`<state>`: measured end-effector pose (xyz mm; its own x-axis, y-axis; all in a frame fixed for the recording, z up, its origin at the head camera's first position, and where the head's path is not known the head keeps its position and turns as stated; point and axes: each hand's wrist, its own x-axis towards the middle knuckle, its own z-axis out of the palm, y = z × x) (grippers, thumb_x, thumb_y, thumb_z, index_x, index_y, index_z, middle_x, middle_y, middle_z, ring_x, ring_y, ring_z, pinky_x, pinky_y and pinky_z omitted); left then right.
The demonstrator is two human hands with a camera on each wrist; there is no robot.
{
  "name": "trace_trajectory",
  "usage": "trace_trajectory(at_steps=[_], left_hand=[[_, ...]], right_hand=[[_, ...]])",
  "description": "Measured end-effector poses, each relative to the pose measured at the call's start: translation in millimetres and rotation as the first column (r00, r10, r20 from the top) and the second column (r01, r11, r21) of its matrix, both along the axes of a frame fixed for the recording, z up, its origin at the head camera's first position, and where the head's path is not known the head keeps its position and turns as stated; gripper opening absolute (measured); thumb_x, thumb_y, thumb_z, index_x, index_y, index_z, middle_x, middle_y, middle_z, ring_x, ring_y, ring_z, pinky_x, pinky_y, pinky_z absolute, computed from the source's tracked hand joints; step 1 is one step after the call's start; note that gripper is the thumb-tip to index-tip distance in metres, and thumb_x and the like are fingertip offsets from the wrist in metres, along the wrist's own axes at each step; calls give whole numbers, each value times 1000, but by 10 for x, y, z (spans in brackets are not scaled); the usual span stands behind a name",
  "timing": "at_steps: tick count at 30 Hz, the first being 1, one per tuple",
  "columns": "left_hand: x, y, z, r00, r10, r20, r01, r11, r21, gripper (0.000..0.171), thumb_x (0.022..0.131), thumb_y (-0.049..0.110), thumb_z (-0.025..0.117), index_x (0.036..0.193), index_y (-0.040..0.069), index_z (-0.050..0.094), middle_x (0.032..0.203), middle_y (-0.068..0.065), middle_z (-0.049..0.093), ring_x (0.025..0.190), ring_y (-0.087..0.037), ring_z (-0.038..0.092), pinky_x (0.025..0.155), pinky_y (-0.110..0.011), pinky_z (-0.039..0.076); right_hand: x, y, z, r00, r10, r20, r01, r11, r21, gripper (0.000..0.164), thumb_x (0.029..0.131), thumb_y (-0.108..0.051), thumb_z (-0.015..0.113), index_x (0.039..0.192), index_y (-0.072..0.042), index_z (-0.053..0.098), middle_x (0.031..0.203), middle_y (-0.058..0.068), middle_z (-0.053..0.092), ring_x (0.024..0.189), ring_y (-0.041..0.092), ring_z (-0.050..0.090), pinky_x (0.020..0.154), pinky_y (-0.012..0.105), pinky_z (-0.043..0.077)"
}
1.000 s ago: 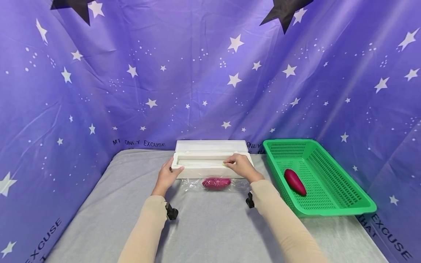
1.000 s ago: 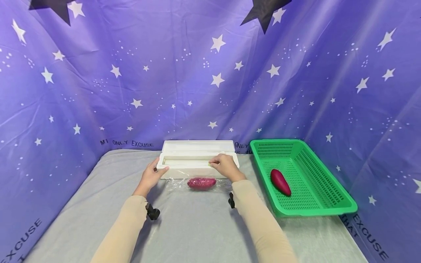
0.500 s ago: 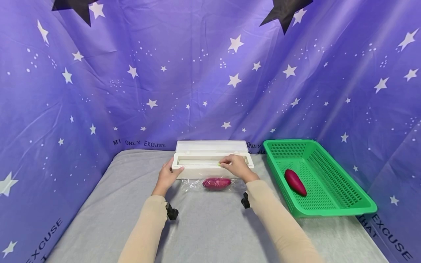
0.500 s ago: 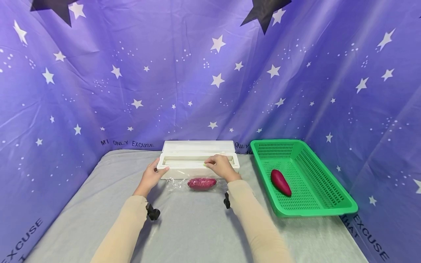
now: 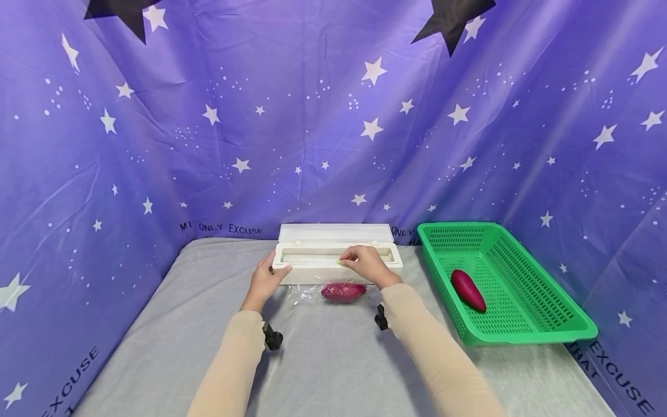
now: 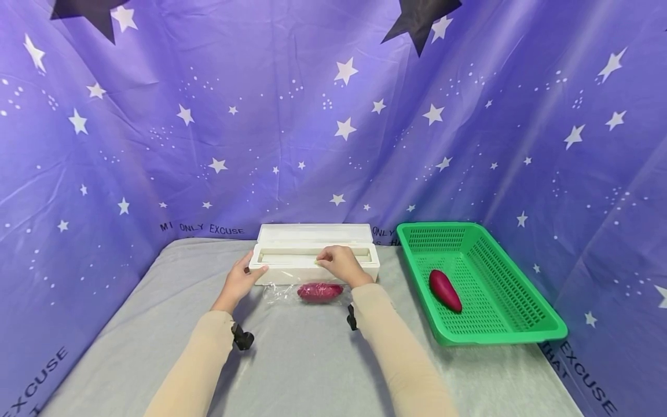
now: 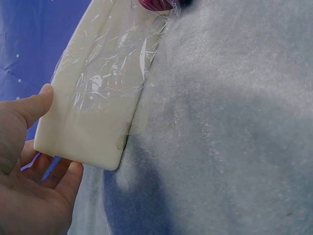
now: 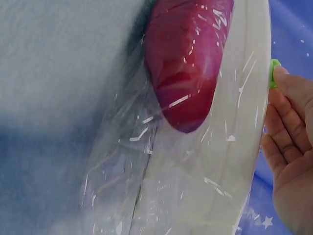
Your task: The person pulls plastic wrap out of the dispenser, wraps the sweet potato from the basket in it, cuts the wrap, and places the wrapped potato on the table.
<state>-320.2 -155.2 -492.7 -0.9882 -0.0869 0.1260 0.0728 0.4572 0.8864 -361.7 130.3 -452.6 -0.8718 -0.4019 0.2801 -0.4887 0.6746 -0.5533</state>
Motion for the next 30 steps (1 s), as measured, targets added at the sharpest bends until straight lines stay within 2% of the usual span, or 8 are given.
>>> trace_trajectory(at_steps=[16, 30], left_hand=[[-38, -12, -40, 1000, 3, 5, -3, 1000, 2, 79, 96, 27, 70, 154, -4, 28, 149, -31, 35, 134, -45, 42, 111, -51, 36], [-9, -4, -26, 1000, 3, 9, -3, 1000, 14, 80, 96, 28, 70, 155, -3, 27, 150, -30, 34, 135, -46, 41, 111, -51, 35]], right_hand=[[-6, -251, 0, 1000, 17, -14, -17, 1000, 4, 6, 90, -15, 76, 91, -9, 77, 84, -1, 72, 82, 16, 64, 81, 35, 53], [-25, -422, -20, 999, 34, -34, -33, 999, 15, 7, 91, -16, 76, 90, -10, 77, 85, -1, 73, 79, 13, 65, 79, 30, 53]])
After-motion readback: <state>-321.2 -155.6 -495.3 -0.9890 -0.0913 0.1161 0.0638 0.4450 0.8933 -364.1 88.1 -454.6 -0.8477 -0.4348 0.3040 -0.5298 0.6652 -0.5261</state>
